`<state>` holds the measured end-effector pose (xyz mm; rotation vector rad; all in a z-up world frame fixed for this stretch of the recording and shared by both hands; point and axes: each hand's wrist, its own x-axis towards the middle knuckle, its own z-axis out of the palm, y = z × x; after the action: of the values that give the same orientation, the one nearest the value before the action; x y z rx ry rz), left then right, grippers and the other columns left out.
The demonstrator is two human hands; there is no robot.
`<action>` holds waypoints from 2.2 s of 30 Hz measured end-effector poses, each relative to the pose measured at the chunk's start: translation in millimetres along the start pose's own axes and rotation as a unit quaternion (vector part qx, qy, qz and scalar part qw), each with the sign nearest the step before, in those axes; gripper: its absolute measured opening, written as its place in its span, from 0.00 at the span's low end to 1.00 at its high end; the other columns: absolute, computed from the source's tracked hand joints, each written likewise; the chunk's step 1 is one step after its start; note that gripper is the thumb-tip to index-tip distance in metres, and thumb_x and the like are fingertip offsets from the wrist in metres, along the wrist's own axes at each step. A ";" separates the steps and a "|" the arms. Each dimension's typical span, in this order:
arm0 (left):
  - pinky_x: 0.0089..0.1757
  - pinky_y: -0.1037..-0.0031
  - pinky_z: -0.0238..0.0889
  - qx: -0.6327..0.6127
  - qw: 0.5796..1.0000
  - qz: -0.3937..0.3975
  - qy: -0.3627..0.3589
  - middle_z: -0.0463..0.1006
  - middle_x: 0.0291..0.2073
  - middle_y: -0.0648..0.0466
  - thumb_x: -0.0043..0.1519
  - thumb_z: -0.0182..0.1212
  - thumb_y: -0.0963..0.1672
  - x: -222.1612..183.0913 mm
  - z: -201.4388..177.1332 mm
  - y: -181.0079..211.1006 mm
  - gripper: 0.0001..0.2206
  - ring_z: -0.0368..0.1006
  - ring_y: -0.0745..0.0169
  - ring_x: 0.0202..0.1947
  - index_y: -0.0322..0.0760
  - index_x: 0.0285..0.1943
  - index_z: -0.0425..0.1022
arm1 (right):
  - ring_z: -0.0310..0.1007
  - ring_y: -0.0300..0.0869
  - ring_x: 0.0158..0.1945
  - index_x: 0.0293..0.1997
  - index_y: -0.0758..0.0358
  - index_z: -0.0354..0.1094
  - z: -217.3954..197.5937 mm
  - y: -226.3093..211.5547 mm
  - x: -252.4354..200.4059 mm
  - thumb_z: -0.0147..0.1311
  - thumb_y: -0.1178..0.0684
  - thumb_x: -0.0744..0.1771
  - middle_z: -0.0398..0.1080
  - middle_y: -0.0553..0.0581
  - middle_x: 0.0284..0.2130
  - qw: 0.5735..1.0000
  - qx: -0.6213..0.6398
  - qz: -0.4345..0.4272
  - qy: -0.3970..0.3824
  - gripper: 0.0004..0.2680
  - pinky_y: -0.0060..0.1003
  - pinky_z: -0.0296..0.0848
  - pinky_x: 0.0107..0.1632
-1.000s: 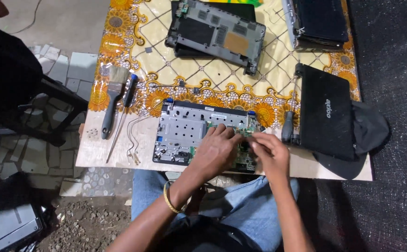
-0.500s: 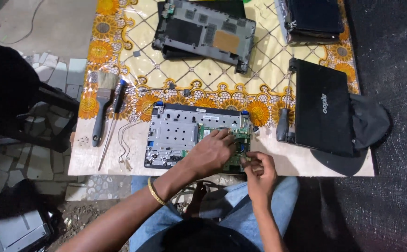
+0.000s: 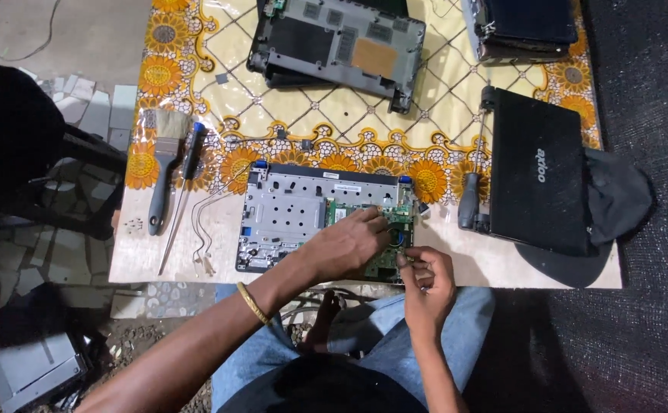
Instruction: Disassembling a laptop by removing screws and prying off the back cover to access the motherboard.
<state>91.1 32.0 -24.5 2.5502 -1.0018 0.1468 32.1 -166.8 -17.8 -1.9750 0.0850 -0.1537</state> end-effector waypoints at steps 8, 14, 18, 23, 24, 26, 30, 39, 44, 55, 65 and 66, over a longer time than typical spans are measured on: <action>0.52 0.61 0.72 0.046 0.998 -0.037 -0.025 0.82 0.42 0.46 0.64 0.63 0.39 -1.9 -8.9 18.9 0.03 0.70 0.53 0.46 0.35 0.39 0.81 | 0.69 0.34 0.34 0.48 0.64 0.78 1.1 1.0 1.0 0.67 0.60 0.68 0.75 0.50 0.44 1.000 -0.003 -0.007 0.005 0.06 0.28 0.68 0.40; 0.52 0.62 0.72 0.048 0.998 -0.027 -0.014 0.83 0.44 0.45 0.65 0.62 0.38 -0.9 -7.8 11.8 0.04 0.72 0.52 0.48 0.35 0.40 0.82 | 0.69 0.34 0.34 0.46 0.64 0.77 1.9 0.0 -1.1 0.66 0.60 0.68 0.76 0.50 0.47 1.000 -0.010 -0.018 0.003 0.05 0.27 0.68 0.38; 0.54 0.67 0.74 0.063 0.998 0.014 0.003 0.82 0.42 0.50 0.63 0.66 0.35 0.6 1.6 -4.3 0.04 0.68 0.56 0.43 0.34 0.39 0.83 | 0.73 0.35 0.37 0.45 0.62 0.77 3.2 -3.3 -0.8 0.66 0.60 0.67 0.77 0.50 0.48 0.999 -0.025 -0.031 0.005 0.05 0.28 0.67 0.38; 0.59 0.61 0.69 -0.045 0.999 0.021 0.013 0.82 0.42 0.47 0.61 0.64 0.37 2.3 -28.6 -18.3 0.02 0.72 0.52 0.45 0.32 0.39 0.81 | 0.71 0.35 0.36 0.43 0.61 0.77 4.1 -5.6 -2.4 0.66 0.60 0.67 0.76 0.49 0.47 0.999 -0.029 -0.026 0.007 0.04 0.28 0.67 0.38; 0.57 0.61 0.65 -0.076 0.996 0.020 0.037 0.80 0.39 0.51 0.58 0.67 0.40 3.8 -38.8 -16.7 0.03 0.70 0.53 0.43 0.36 0.38 0.79 | 0.71 0.35 0.36 0.44 0.61 0.77 5.0 -7.9 -1.6 0.66 0.61 0.67 0.76 0.49 0.47 0.999 -0.030 -0.027 0.004 0.04 0.29 0.67 0.38; 0.54 0.61 0.68 -0.058 0.998 0.004 0.033 0.80 0.36 0.50 0.63 0.64 0.41 4.8 -40.0 -9.1 0.05 0.70 0.54 0.41 0.36 0.34 0.78 | 0.71 0.35 0.36 0.44 0.62 0.77 5.6 -3.4 -1.4 0.66 0.60 0.67 0.76 0.49 0.48 0.999 -0.030 -0.027 0.008 0.04 0.28 0.66 0.37; 0.50 0.61 0.71 0.021 0.999 -0.038 0.017 0.82 0.44 0.46 0.64 0.65 0.41 -4.9 -21.7 4.6 0.04 0.71 0.54 0.44 0.36 0.39 0.83 | 0.71 0.34 0.36 0.43 0.63 0.77 8.1 -0.2 -1.6 0.66 0.61 0.67 0.76 0.50 0.48 0.999 -0.023 -0.023 0.014 0.04 0.28 0.65 0.36; 0.54 0.62 0.67 0.083 0.994 -0.021 -0.061 0.82 0.48 0.48 0.64 0.65 0.41 5.1 -15.8 4.3 0.05 0.70 0.53 0.49 0.38 0.46 0.84 | 0.70 0.34 0.38 0.46 0.62 0.77 7.0 -3.3 -2.3 0.66 0.59 0.68 0.75 0.49 0.47 0.999 -0.024 -0.020 0.009 0.04 0.28 0.65 0.37; 0.57 0.57 0.67 0.053 0.995 -0.046 -0.066 0.81 0.56 0.41 0.61 0.64 0.42 -0.9 -21.1 -1.7 0.10 0.73 0.46 0.56 0.37 0.50 0.84 | 0.69 0.34 0.36 0.44 0.62 0.77 7.4 -2.3 -1.4 0.66 0.60 0.67 0.76 0.49 0.48 0.999 -0.020 -0.032 0.017 0.04 0.28 0.65 0.36; 0.56 0.60 0.70 0.082 0.977 -0.067 -0.182 0.86 0.55 0.48 0.67 0.57 0.44 8.3 -34.5 12.9 0.12 0.76 0.49 0.59 0.38 0.52 0.87 | 0.78 0.41 0.46 0.46 0.54 0.80 9.8 13.9 -2.2 0.69 0.49 0.71 0.73 0.50 0.45 0.999 -0.034 0.030 0.021 0.04 0.34 0.75 0.43; 0.52 0.60 0.71 0.035 0.984 -0.115 -0.134 0.85 0.47 0.45 0.61 0.59 0.44 -9.9 -67.7 2.3 0.12 0.77 0.44 0.54 0.35 0.45 0.87 | 0.78 0.42 0.44 0.47 0.54 0.81 6.8 3.1 -3.2 0.68 0.51 0.71 0.74 0.50 0.46 0.999 -0.038 0.031 0.019 0.04 0.36 0.74 0.42; 0.50 0.60 0.73 -0.013 0.990 -0.121 -0.070 0.85 0.42 0.45 0.60 0.61 0.44 -16.3 -73.1 4.1 0.10 0.78 0.43 0.50 0.35 0.40 0.87 | 0.78 0.42 0.44 0.47 0.55 0.81 7.6 0.6 -3.6 0.68 0.51 0.71 0.74 0.50 0.46 0.998 -0.042 0.032 0.021 0.04 0.36 0.74 0.42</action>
<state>79.7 68.6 40.0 2.6611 -0.7284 -0.1147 29.6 -159.6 -21.7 -2.0497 0.1843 -0.1522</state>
